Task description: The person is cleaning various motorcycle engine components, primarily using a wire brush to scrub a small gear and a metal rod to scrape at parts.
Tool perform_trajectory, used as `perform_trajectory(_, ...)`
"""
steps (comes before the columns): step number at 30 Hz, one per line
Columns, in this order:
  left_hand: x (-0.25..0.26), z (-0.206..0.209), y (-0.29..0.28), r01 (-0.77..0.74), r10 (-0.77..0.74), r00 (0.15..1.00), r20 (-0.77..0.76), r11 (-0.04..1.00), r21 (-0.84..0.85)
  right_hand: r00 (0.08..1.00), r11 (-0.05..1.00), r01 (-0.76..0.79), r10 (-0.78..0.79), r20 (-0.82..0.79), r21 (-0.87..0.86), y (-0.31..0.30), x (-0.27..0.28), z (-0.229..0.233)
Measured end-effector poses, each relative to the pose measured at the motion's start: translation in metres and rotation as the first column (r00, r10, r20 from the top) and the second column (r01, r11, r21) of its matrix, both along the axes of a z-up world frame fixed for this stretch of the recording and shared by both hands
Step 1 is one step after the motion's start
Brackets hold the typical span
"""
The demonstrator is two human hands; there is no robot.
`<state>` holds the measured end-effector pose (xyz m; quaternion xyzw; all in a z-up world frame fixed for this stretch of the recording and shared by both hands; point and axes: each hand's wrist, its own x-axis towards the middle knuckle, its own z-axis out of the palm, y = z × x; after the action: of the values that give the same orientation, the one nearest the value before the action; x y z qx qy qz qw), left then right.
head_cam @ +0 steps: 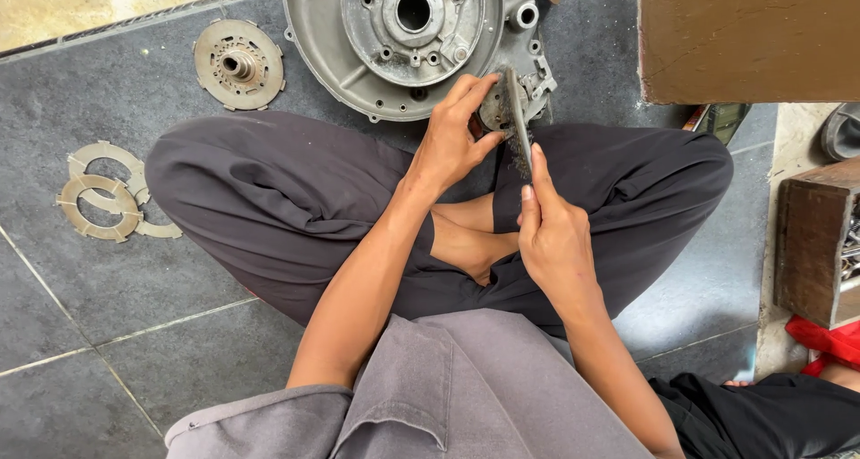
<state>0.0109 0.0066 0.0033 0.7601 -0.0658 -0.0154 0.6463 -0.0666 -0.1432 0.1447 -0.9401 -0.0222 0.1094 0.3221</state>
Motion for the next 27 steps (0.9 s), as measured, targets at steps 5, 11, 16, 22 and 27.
perform_trajectory(5, -0.003, 0.005, 0.001, 0.015, -0.015, 1.000, -0.007, 1.000, 0.022, 0.995, 0.997, 0.009, -0.017, -0.096, -0.076, -0.014, -0.026, 0.002)
perform_trajectory(11, -0.004, -0.002, -0.002, -0.019, 0.019, 1.000, 0.006, 1.000, 0.013, 1.000, 0.998, -0.027, 0.028, 0.009, -0.061, 0.005, 0.005, -0.004)
perform_trajectory(16, -0.005, -0.003, -0.001, -0.027, 0.027, 1.000, 0.006, 1.000, 0.002, 0.999, 0.995, -0.031, 0.032, 0.003, -0.096, 0.009, -0.004, 0.007)
perform_trajectory(22, -0.012, 0.002, -0.002, -0.007, 0.007, 1.000, 0.007, 1.000, 0.011, 0.998, 0.992, -0.025, 0.019, -0.051, -0.126, 0.007, -0.006, 0.002)
perform_trajectory(27, -0.008, 0.002, -0.001, -0.003, 0.002, 1.000, 0.019, 1.000, 0.027, 0.999, 0.996, -0.015, 0.018, 0.031, -0.085, 0.020, 0.015, 0.006)
